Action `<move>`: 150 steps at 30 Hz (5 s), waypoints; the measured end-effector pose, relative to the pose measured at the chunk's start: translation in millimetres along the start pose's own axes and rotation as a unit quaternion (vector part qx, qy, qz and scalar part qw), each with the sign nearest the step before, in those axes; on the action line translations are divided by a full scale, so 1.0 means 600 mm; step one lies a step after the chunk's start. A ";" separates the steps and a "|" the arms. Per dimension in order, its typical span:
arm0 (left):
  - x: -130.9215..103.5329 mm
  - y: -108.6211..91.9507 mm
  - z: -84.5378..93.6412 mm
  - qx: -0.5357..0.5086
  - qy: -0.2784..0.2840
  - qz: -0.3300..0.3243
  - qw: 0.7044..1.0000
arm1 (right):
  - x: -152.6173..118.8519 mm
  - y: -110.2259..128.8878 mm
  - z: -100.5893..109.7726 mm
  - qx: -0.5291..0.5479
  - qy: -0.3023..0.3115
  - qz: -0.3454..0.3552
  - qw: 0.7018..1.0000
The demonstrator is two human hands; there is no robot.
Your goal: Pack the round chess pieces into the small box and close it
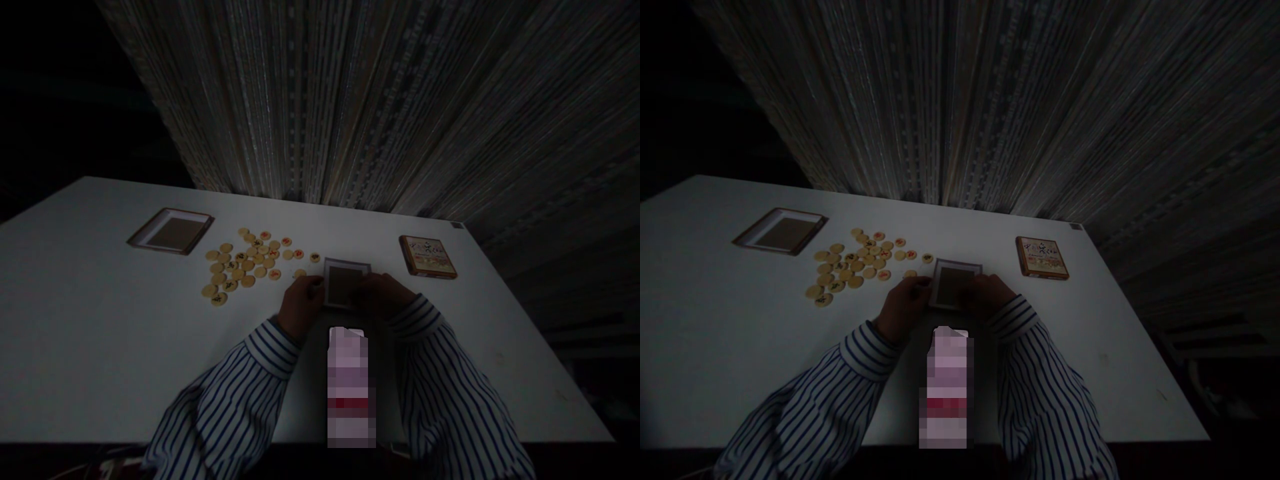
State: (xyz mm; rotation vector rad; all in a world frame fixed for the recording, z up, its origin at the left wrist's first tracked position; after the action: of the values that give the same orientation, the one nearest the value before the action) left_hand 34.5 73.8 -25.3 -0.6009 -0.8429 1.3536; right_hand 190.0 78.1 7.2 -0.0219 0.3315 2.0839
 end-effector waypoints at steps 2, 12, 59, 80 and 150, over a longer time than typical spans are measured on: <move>0.000 -0.001 0.001 0.002 -0.004 -0.005 1.000 | -0.004 -0.004 0.008 -0.007 -0.015 -0.017 1.000; -0.001 -0.004 0.001 0.004 0.004 0.003 1.000 | -0.043 -0.078 0.035 -0.024 -0.156 -0.221 0.962; -0.002 -0.012 0.013 -0.060 -0.019 0.005 0.998 | -0.047 -0.083 0.036 0.024 -0.304 -0.198 0.932; -0.003 -0.005 0.030 -0.153 -0.138 0.017 0.978 | -0.034 -0.025 0.031 -0.143 -0.328 -0.115 0.927; 0.044 0.035 0.198 0.129 -0.095 -0.182 0.970 | 0.137 0.146 0.001 -0.199 -0.048 0.092 0.975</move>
State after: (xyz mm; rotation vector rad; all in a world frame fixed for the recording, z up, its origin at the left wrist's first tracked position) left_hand -73.5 91.3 31.9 -0.1052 -0.8635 1.1682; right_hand 73.6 105.8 15.4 -0.1342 -0.1530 2.2953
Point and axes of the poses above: each hand's wrist, its own x-axis towards the middle knuckle, its own z-axis out of the back of the hand, y = z × x, the point moved 6 cm from there along x, towards the middle knuckle, and after that the axes turned 3 degrees about -y, right-handed, at the moved point
